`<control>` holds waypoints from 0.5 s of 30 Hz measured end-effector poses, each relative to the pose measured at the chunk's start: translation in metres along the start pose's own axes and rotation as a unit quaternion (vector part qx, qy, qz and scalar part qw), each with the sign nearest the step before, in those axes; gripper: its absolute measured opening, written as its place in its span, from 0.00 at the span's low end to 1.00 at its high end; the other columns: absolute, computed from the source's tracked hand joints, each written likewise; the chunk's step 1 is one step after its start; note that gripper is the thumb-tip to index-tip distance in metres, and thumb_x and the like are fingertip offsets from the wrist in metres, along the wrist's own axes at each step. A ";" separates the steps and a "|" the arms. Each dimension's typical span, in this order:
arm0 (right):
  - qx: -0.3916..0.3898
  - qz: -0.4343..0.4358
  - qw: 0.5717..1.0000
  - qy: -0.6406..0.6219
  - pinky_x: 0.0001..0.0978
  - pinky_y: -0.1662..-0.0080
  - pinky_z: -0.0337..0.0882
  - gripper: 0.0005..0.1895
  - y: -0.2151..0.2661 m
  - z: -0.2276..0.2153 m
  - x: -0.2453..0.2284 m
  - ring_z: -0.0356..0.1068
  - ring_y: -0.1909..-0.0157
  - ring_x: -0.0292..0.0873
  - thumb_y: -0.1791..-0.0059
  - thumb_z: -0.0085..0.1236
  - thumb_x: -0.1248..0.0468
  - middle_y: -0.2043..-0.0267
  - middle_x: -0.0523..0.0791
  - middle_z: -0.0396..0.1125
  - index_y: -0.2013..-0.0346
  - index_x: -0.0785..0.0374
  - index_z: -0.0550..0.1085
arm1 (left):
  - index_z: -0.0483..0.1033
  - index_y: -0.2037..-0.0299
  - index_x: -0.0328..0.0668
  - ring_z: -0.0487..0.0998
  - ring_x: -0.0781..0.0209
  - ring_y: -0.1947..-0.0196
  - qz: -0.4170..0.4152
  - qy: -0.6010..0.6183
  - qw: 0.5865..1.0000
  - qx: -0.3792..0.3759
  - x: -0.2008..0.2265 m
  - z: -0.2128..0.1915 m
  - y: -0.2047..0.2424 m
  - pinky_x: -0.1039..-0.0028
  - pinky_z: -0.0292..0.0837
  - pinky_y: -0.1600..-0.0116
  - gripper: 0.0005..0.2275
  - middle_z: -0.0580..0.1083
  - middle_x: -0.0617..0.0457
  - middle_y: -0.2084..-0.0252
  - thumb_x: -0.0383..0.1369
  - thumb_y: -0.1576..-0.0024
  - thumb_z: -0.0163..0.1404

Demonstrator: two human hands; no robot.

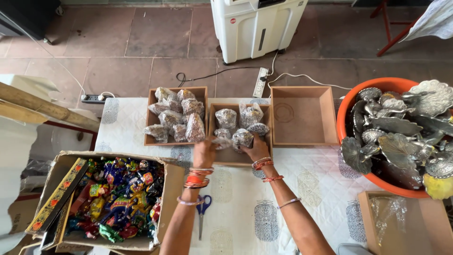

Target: Cleaning a small figurine and wrapping it in bubble wrap for shipping.

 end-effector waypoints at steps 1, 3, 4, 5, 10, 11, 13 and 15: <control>-0.003 0.001 1.000 -0.002 0.52 0.54 0.76 0.45 0.001 0.006 0.008 0.76 0.56 0.63 0.61 0.74 0.47 0.57 0.59 0.74 0.38 0.59 0.63 | 0.78 0.55 0.39 0.81 0.63 0.78 -0.002 -0.002 1.000 -0.001 0.014 -0.022 0.000 0.74 0.76 0.80 0.07 0.82 0.47 0.67 0.25 0.41 0.54; 0.015 -0.033 0.999 0.017 0.53 0.54 0.76 0.44 -0.004 0.015 0.018 0.76 0.56 0.63 0.62 0.74 0.47 0.57 0.58 0.75 0.39 0.59 0.64 | 0.79 0.50 0.38 0.80 0.62 0.81 -0.097 -0.045 0.993 0.049 0.038 -0.069 -0.007 0.73 0.73 0.82 0.11 0.81 0.44 0.68 0.28 0.42 0.56; 0.014 -0.033 0.999 0.015 0.53 0.54 0.76 0.44 0.000 0.019 0.017 0.76 0.56 0.63 0.62 0.74 0.47 0.57 0.58 0.75 0.39 0.59 0.64 | 0.79 0.50 0.38 0.80 0.62 0.81 -0.097 -0.047 0.993 0.049 0.052 -0.086 -0.008 0.73 0.73 0.82 0.11 0.81 0.44 0.68 0.28 0.42 0.56; 0.017 -0.023 0.999 0.025 0.53 0.54 0.77 0.43 0.004 0.023 0.015 0.76 0.56 0.62 0.63 0.74 0.47 0.57 0.57 0.75 0.40 0.58 0.64 | 0.79 0.48 0.39 0.79 0.61 0.82 -0.150 -0.050 0.987 0.032 0.063 -0.102 -0.009 0.72 0.72 0.80 0.12 0.81 0.42 0.70 0.28 0.42 0.57; -0.002 -0.022 0.999 0.041 0.51 0.52 0.77 0.45 0.016 0.040 0.000 0.76 0.57 0.61 0.65 0.76 0.48 0.56 0.57 0.75 0.40 0.58 0.64 | 0.80 0.48 0.38 0.78 0.62 0.82 -0.127 -0.046 0.990 0.031 0.072 -0.106 -0.008 0.71 0.72 0.77 0.13 0.81 0.43 0.70 0.29 0.43 0.57; -0.015 -0.028 0.999 0.029 0.49 0.52 0.78 0.43 0.018 0.045 -0.002 0.77 0.57 0.60 0.64 0.75 0.48 0.56 0.57 0.75 0.41 0.58 0.65 | 0.79 0.46 0.40 0.78 0.58 0.83 -0.179 -0.046 0.983 -0.003 0.081 -0.105 -0.009 0.67 0.72 0.78 0.14 0.81 0.43 0.70 0.29 0.43 0.56; -0.026 -0.036 0.999 0.016 0.47 0.52 0.79 0.41 0.017 0.050 -0.007 0.78 0.57 0.58 0.64 0.75 0.49 0.56 0.56 0.75 0.42 0.58 0.65 | 0.77 0.45 0.41 0.77 0.55 0.83 -0.228 -0.047 0.972 -0.036 0.090 -0.102 -0.011 0.63 0.71 0.78 0.15 0.81 0.43 0.70 0.29 0.42 0.55; -0.031 -0.023 0.999 -0.014 0.46 0.53 0.79 0.41 0.018 0.052 -0.008 0.78 0.57 0.57 0.63 0.76 0.50 0.56 0.56 0.75 0.43 0.60 0.66 | 0.79 0.48 0.35 0.77 0.56 0.82 -0.159 -0.026 0.987 0.006 0.092 -0.096 -0.008 0.65 0.72 0.73 0.15 0.80 0.38 0.70 0.28 0.45 0.58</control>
Point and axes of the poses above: each hand's wrist, its own y-axis away from the middle knuckle, its own z-axis out of the palm, x = y × z, the point moved 2 cm from there along -y, towards the middle knuckle
